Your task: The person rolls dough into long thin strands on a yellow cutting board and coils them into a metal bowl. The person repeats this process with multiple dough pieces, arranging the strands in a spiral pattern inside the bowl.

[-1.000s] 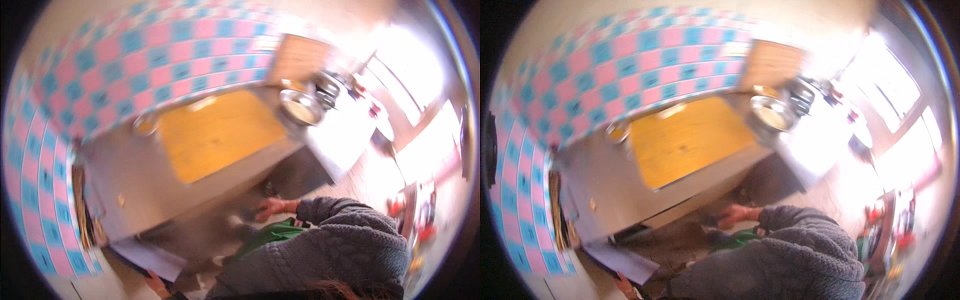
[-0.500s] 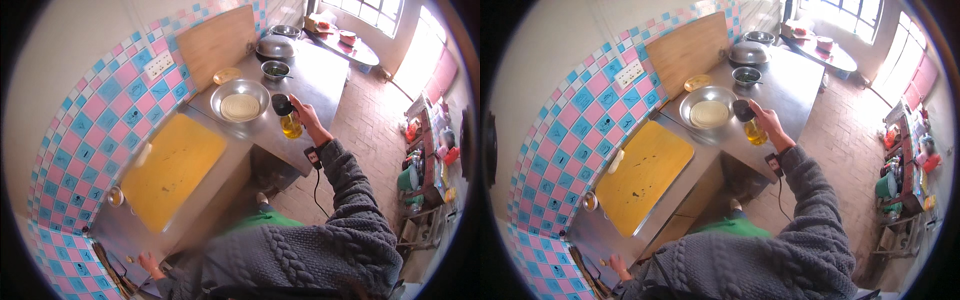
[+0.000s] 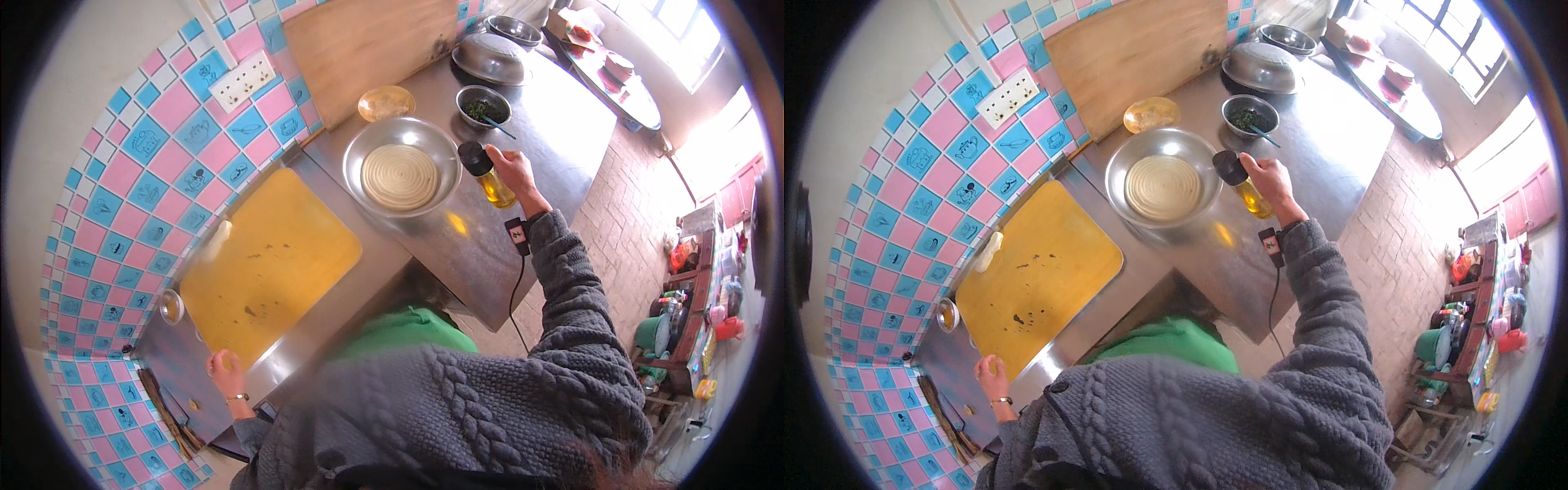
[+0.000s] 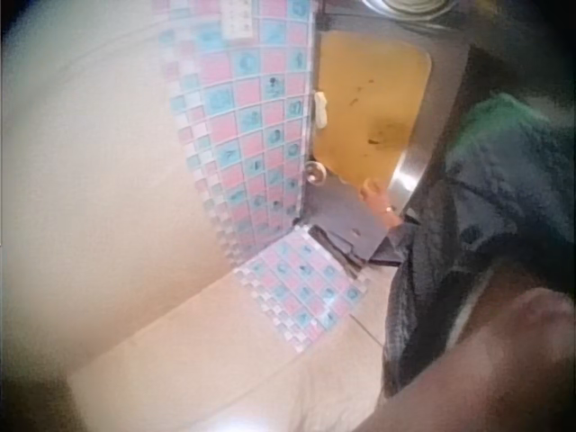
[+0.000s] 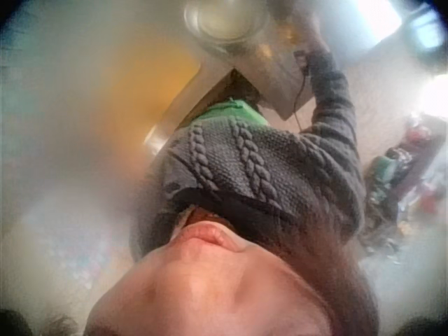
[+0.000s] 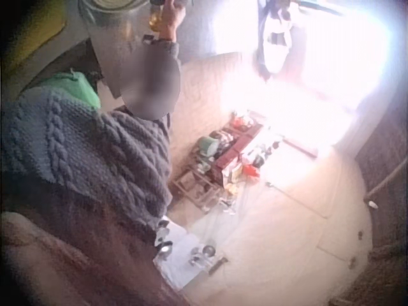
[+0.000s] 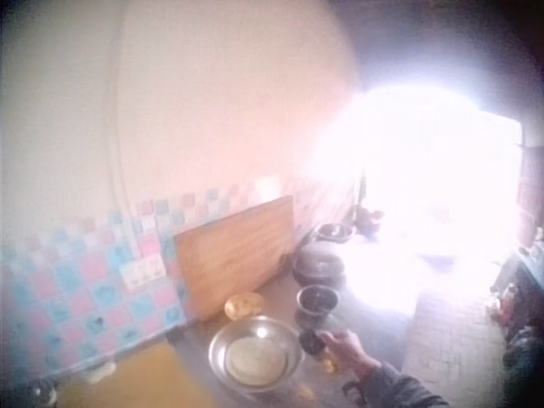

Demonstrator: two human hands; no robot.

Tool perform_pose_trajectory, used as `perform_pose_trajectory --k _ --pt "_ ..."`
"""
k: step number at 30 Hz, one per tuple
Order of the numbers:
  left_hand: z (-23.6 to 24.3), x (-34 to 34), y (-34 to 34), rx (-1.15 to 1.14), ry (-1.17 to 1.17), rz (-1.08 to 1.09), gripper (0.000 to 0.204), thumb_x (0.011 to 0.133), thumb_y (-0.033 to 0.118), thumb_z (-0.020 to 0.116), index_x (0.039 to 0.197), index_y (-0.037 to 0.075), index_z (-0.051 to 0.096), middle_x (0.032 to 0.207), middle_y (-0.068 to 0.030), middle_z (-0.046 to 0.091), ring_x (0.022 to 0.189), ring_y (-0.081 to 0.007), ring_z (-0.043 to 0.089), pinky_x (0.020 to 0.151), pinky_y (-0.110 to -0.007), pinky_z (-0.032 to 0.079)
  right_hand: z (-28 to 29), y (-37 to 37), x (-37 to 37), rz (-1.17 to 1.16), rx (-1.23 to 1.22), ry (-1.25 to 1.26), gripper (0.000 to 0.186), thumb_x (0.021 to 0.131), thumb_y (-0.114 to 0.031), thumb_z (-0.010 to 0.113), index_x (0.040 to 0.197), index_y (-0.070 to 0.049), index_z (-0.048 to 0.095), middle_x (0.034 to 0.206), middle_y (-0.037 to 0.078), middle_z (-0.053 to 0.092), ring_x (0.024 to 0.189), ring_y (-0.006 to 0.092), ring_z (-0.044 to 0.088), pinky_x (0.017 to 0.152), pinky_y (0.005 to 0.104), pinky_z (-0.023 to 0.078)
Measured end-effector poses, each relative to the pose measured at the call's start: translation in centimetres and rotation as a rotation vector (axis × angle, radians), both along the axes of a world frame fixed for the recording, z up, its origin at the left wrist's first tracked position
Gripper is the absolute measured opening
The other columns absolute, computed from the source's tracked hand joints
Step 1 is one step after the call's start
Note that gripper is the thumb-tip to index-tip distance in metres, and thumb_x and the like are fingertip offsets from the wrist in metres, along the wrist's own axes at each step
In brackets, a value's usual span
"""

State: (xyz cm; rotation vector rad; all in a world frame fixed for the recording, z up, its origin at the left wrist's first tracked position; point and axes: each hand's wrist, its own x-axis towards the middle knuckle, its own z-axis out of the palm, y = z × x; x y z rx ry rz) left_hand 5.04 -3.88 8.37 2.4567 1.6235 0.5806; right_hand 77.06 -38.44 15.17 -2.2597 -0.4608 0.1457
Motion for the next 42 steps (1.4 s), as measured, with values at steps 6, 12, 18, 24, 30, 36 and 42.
perform_pose_trajectory --k 6,12,18,24,30,36,42 --pt "-0.1 0.8 2.9 0.035 -0.032 -0.019 0.024 0.087 0.020 0.072 0.107 0.008 0.069 0.113 -0.0151 0.065 0.112 -0.0355 0.060 0.098 -0.047 0.047 0.9 -1.1 0.5 0.052 -0.111 0.014 0.059 0.094 -0.057 0.066 0.087 0.000 0.077 0.062 -0.001 0.062 0.063 0.0091 0.056 0.064 0.0331 0.050" --pt "0.6 4.2 3.5 -0.049 -0.037 -0.081 0.022 0.089 0.018 0.071 0.108 0.007 0.068 0.114 -0.0143 0.068 0.111 -0.0349 0.061 0.097 -0.046 0.048 1.0 -2.2 2.0 0.068 -0.122 -0.001 0.062 0.095 -0.060 0.059 0.086 0.000 0.072 0.067 0.017 0.063 0.065 0.0227 0.060 0.070 0.0427 0.050" --pt "1.2 5.7 3.3 -0.067 -0.015 -0.109 0.021 0.090 0.018 0.070 0.107 0.006 0.068 0.113 -0.0139 0.069 0.111 -0.0336 0.062 0.097 -0.044 0.049 0.5 -1.2 3.0 0.110 -0.212 -0.019 0.069 0.093 -0.066 0.057 0.086 0.001 0.073 0.068 0.020 0.064 0.067 0.0286 0.065 0.071 0.0437 0.051" --pt "1.9 5.2 1.5 -0.061 0.029 -0.083 0.020 0.091 0.019 0.070 0.105 0.005 0.069 0.111 -0.0133 0.069 0.108 -0.0327 0.064 0.095 -0.043 0.050 0.6 -0.1 3.8 0.135 -0.155 0.001 0.072 0.092 -0.069 0.057 0.089 0.001 0.074 0.074 0.022 0.068 0.074 0.0333 0.069 0.074 0.0443 0.052" --pt "2.8 5.7 -0.8 -0.131 -0.020 -0.014 0.018 0.092 0.018 0.069 0.103 0.004 0.069 0.110 -0.0138 0.069 0.105 -0.0334 0.065 0.094 -0.043 0.051 0.1 1.2 5.3 0.100 -0.142 -0.065 0.070 0.093 -0.066 0.055 0.084 0.001 0.072 0.078 0.022 0.070 0.078 0.0347 0.069 0.075 0.0450 0.051" --pt "3.8 5.3 -2.8 -0.083 0.020 -0.069 0.017 0.092 0.018 0.069 0.102 0.004 0.069 0.110 -0.0149 0.069 0.103 -0.0335 0.065 0.092 -0.043 0.051 0.0 2.8 6.6 0.122 -0.011 -0.056 0.062 0.094 -0.060 0.056 0.086 0.000 0.073 0.081 0.022 0.071 0.079 0.0348 0.070 0.076 0.0450 0.052" --pt "3.4 4.3 -5.1 -0.145 -0.023 -0.010 0.018 0.091 0.018 0.069 0.102 0.003 0.069 0.107 -0.0143 0.069 0.102 -0.0315 0.065 0.092 -0.042 0.051 0.8 2.7 6.2 0.158 0.007 -0.033 0.064 0.094 -0.063 0.056 0.085 -0.001 0.074 0.078 0.021 0.070 0.077 0.0367 0.070 0.073 0.0447 0.052"
